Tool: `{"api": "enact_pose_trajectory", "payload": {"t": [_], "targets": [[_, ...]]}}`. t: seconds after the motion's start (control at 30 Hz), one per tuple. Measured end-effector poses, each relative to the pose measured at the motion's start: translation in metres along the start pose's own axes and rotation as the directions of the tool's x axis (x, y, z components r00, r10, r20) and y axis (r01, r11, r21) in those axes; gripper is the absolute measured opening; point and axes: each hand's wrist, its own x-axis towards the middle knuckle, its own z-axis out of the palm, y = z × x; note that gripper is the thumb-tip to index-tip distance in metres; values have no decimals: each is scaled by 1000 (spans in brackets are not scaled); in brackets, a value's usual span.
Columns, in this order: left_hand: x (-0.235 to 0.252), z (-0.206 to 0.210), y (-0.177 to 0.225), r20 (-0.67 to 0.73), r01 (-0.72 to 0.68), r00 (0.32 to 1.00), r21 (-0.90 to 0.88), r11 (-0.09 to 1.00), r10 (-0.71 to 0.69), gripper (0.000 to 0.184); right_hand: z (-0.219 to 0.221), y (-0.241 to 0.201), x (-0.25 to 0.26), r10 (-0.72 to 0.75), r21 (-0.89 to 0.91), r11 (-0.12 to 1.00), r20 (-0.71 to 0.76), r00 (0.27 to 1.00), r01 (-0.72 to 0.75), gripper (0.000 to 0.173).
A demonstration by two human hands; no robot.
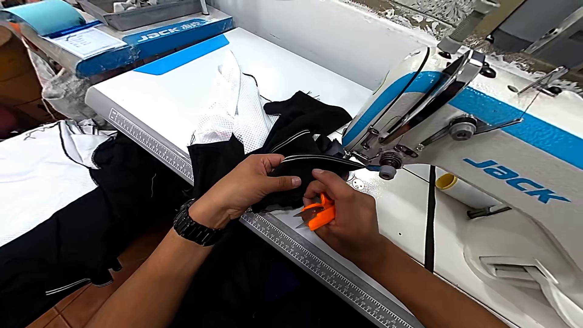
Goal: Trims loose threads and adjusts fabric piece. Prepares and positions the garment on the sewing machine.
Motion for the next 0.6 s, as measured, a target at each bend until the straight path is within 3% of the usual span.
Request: {"api": "enact_pose_trajectory", "payload": {"t": [0.17, 0.3, 0.43, 0.53, 0.6], "targets": [[0, 0, 0, -5, 5, 1000, 1, 1000, -5, 12, -12, -4, -14, 17, 73, 997, -5, 1000, -17, 30], [0, -1, 0, -3, 1, 1000, -10, 1000, -1, 12, -11, 2, -17, 33, 83, 996, -53, 998, -28, 39], [0, -1, 0, -6, 6, 1000, -15, 1000, -6, 15, -5, 1, -10, 43, -45, 998, -2, 999, -43, 38], [0, -1, 0, -6, 6, 1000, -12, 1000, -6, 13, -4, 3, -6, 39, -84, 996, 61, 997, -34, 14], [0, -1, -1, -6, -10, 1000, 1, 1000, 10, 11, -7, 1, -6, -1, -108, 994, 73, 997, 9, 11]]}}
